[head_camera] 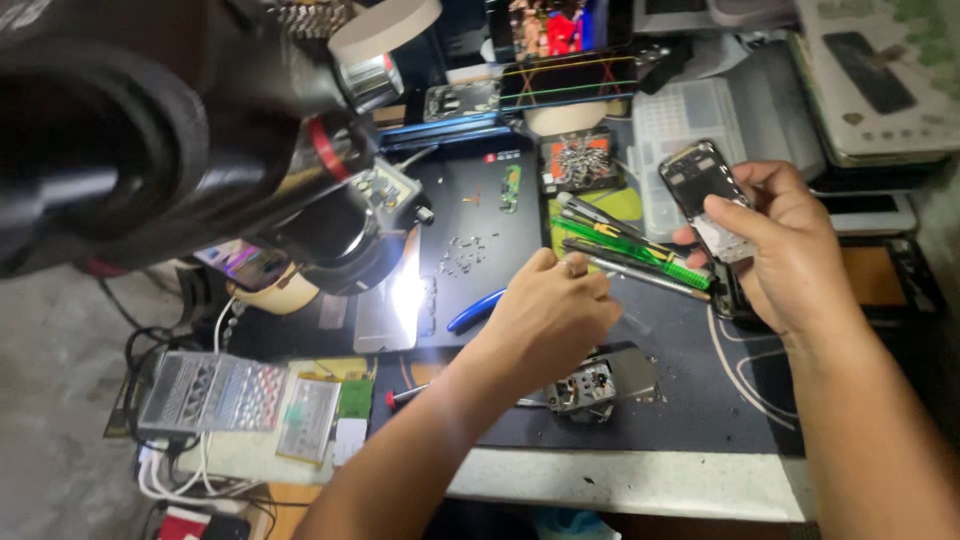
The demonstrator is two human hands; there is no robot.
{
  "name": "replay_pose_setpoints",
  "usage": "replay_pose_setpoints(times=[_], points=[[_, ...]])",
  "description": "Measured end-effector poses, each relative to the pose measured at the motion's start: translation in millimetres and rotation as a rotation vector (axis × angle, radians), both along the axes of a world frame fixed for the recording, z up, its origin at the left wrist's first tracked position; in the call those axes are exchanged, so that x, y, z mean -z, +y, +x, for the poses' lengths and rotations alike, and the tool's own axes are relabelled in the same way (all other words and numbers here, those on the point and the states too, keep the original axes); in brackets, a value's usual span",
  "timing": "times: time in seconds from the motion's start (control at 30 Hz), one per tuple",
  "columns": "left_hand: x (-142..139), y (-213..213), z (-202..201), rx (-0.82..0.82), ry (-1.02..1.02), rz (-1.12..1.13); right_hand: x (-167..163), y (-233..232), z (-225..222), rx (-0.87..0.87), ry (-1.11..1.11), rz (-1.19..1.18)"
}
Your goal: The person uses pliers to remove a component from a disassembled mobile phone. They then place the phone down and pick up a circuit board, inspecting it before setting it aside. The person continues to work on the phone, using pliers to remove additional parts.
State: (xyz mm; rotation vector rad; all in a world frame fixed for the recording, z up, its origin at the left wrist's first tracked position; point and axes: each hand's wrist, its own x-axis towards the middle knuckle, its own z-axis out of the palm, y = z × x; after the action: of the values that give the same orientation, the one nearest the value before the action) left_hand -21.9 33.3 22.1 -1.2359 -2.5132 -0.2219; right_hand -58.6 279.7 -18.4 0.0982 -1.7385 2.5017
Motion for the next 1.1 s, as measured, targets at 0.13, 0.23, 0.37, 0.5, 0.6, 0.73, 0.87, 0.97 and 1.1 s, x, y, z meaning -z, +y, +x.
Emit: replay_pose_setpoints(times=[0.13,0.23,0.37,0.5,0.6,0.73,0.87,0.97,1.1], points=[[-3.8,-12.5,-38.7,-0.017,0.03,0.217,-0.1,0.6,1.7,0.021,-0.01,-0.006],[-2.7,-16.7,-63.5,-0.091,0.105,0.081,-0.5,1.0,2.7,0.022,-0.023,-0.007],[5.1,-9.3,-87.7,0.002,0.097,0.098,-0.3,0.3,-1.0,0.045,-0.013,-0.029],[20.0,2.9,-100.6,0.013,0.131,0.009,1.4,2.3,-3.5,0.061,-0.04,-0.022],[29.1,7.4,-99.5,0.061,0.206,-0.009,4.1,5.5,-3.2,0.026,-0.028,-0.113],[20.4,3.8,-97.7,0.012,0.134,-0.175,8.7,16.4,-4.0,0.065,0.027,-0.204],[5.0,9.4,-107.1,-0.094,0.093,0.22,16.7,35.2,-1.2,0.182,0.17,-0.28],[14.8,43.0,-115.2,-0.132,-0.268,0.824,24.4,40.9,-0.4,0.219,0.222,-0.245],[40.3,86.7,-124.9,-0.132,-0.497,0.931,25.3,35.8,-5.3,0.222,0.136,-0.322]])
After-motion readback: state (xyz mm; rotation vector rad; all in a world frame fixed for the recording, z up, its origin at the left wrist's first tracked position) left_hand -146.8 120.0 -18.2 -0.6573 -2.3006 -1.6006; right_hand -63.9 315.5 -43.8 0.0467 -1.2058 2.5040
